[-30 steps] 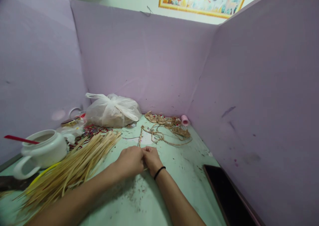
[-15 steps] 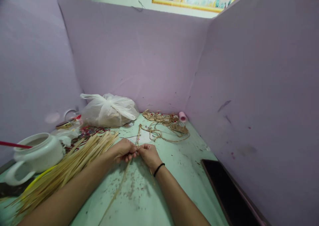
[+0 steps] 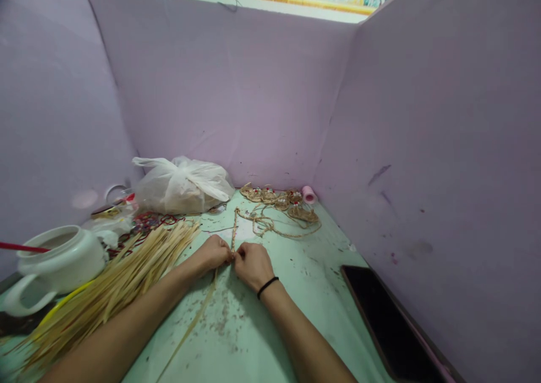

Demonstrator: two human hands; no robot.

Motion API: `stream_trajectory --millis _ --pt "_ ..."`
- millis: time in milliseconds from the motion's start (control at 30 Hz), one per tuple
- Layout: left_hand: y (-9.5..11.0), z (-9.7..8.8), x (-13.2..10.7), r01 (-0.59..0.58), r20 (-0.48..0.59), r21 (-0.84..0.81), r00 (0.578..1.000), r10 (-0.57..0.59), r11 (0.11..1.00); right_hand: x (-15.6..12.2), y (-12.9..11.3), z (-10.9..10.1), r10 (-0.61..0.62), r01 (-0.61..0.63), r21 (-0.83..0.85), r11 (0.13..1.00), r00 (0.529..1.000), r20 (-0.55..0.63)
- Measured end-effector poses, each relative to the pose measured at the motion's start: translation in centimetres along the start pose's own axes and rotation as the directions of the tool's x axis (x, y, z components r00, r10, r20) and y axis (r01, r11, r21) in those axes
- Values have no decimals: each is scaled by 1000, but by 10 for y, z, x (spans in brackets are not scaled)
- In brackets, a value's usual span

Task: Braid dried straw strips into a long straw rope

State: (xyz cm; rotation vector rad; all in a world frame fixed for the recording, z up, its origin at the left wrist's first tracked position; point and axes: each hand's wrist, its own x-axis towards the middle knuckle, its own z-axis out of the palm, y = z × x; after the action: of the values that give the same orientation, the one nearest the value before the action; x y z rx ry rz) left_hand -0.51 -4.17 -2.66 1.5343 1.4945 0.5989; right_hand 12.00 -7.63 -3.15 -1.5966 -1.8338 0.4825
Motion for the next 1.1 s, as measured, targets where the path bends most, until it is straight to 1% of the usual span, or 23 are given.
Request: stream_trajectory --millis 67,100,133,200,267,333,400,500,600,700,767,800,867,900,933,967,1000,1033,1067,1100 --pt "-2 3 2 -47 -43 108 998 52 993 0 -1 -2 98 -98 14 995 995 -2" --pt "-2 5 2 -58 -52 143 996 66 988 0 -1 -3 152 -153 49 987 988 19" --pt "-1 5 2 -49 -48 140 997 56 989 0 -1 -2 198 -202 92 975 979 53" --pt "4 6 -2 5 -42 89 999 -2 996 -1 -1 0 255 -273 170 947 960 117" --pt "10 4 -7 85 -28 8 996 -85 996 -3 -4 3 272 -295 194 936 953 137" --pt "15 0 -12 166 1 -61 986 -166 984 -8 -10 3 269 -283 158 946 958 102" --pt "18 -3 -16 205 37 -101 979 -202 974 -13 -17 4 240 -243 87 966 970 41" --pt "18 -7 -17 205 80 -120 977 -196 971 -20 -24 6 143 -144 -28 989 989 -31" --pt "17 -7 -17 164 94 -113 984 -154 980 -26 -26 9 58 -62 -98 993 998 -40" --pt "17 -10 -15 104 98 -61 990 -98 993 -27 -26 8 35 -34 -59 998 999 10" --pt "16 -13 -14 73 128 -25 989 -69 997 -24 -25 4 53 -53 -5 999 998 24" --pt "15 -16 -13 63 151 -15 987 -60 998 -22 -24 2 69 -69 29 997 998 2" --pt "13 -20 -12 52 198 -18 979 -48 998 -16 -20 -1 106 -94 127 987 990 -92" --pt "13 -22 -11 56 222 -22 974 -50 998 -13 -17 -1 131 -102 200 974 982 -136" --pt "12 -23 -11 60 239 -32 970 -51 998 -10 -16 -1 167 -119 289 950 974 -150" --pt "12 -24 -11 61 252 -47 966 -47 997 -8 -14 -1 218 -154 391 907 968 -123" --pt "12 -24 -11 57 257 -66 966 -39 996 -7 -14 0 273 -214 495 842 961 -48" --pt "12 -23 -11 52 257 -84 966 -29 995 -6 -14 1 315 -293 585 757 947 67" --pt "12 -22 -12 40 255 -101 967 -13 994 -6 -15 3 330 -375 644 666 923 197" --pt "12 -21 -12 30 253 -110 968 -2 994 -7 -16 4 324 -443 671 595 896 305"
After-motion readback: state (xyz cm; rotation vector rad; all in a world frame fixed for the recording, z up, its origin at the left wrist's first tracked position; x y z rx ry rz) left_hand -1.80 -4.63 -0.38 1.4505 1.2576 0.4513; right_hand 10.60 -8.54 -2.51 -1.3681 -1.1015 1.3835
